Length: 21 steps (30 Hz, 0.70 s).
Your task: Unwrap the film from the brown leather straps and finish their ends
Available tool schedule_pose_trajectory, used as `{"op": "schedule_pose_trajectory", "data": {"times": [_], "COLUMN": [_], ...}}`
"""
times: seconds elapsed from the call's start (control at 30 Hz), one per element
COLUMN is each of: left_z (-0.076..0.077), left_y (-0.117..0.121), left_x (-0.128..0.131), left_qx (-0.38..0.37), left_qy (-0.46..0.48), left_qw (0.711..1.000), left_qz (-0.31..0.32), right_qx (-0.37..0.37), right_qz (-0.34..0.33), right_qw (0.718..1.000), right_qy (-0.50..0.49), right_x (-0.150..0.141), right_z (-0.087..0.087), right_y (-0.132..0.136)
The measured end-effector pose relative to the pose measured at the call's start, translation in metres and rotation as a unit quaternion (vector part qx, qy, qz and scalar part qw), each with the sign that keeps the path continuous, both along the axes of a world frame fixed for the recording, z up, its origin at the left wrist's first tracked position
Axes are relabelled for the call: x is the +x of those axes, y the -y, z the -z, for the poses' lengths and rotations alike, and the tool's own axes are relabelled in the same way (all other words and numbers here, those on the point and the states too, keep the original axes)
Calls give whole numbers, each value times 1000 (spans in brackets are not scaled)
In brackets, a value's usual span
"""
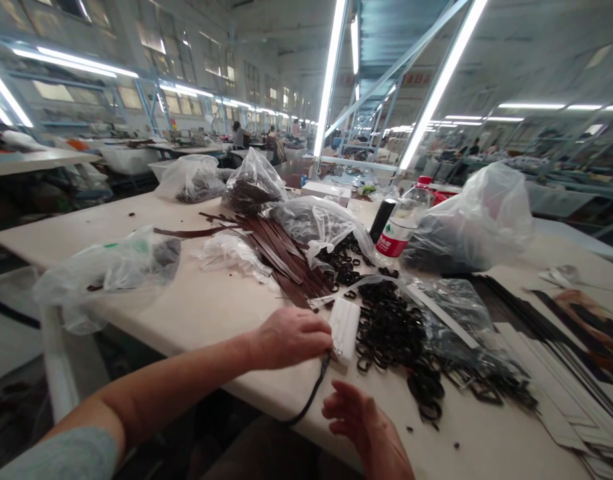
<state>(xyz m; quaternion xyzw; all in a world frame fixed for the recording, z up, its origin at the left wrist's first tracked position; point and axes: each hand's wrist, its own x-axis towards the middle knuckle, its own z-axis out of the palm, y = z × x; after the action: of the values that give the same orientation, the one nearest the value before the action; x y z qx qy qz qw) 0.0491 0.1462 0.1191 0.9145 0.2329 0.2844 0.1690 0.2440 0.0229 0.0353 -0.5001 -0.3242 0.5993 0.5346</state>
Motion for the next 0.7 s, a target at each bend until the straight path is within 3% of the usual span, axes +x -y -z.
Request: {"op": "schedule_pose_trajectory", "data": {"times": [0.1,0.2,0.3,0.37,0.47,0.53,0.63,0.7], "left_z": [1,8,32,57,96,110,103,85], "left_y": [36,57,69,77,90,96,96,89], "left_x": [14,20,25,29,36,38,34,27], "left_qx": [-39,56,124,116,54,10,-112,-287], "left_qy": [25,19,23,30,14,7,62,132], "left_qw": [991,979,963,955,956,955,954,929], "left_qz": [128,197,239,272,287,297,272,192], "right_qx": [-20,-40,-72,-83,-65,-25,38,54], "right_qz": [-55,-52,-31,-11,15,12,-36,-72], "right_qw": [995,994,988,982,982,988,998,994], "right_qy": [-82,-91,-134,-168,-177,-153,-46,56], "right_x": [-15,-20,-16,-9,3,10,19,23], "right_z": [-11,-16,-20,-28,-49,-64,-81,-85], "right_y": [-14,-23,-32,-39,-49,-49,-34,-17]}}
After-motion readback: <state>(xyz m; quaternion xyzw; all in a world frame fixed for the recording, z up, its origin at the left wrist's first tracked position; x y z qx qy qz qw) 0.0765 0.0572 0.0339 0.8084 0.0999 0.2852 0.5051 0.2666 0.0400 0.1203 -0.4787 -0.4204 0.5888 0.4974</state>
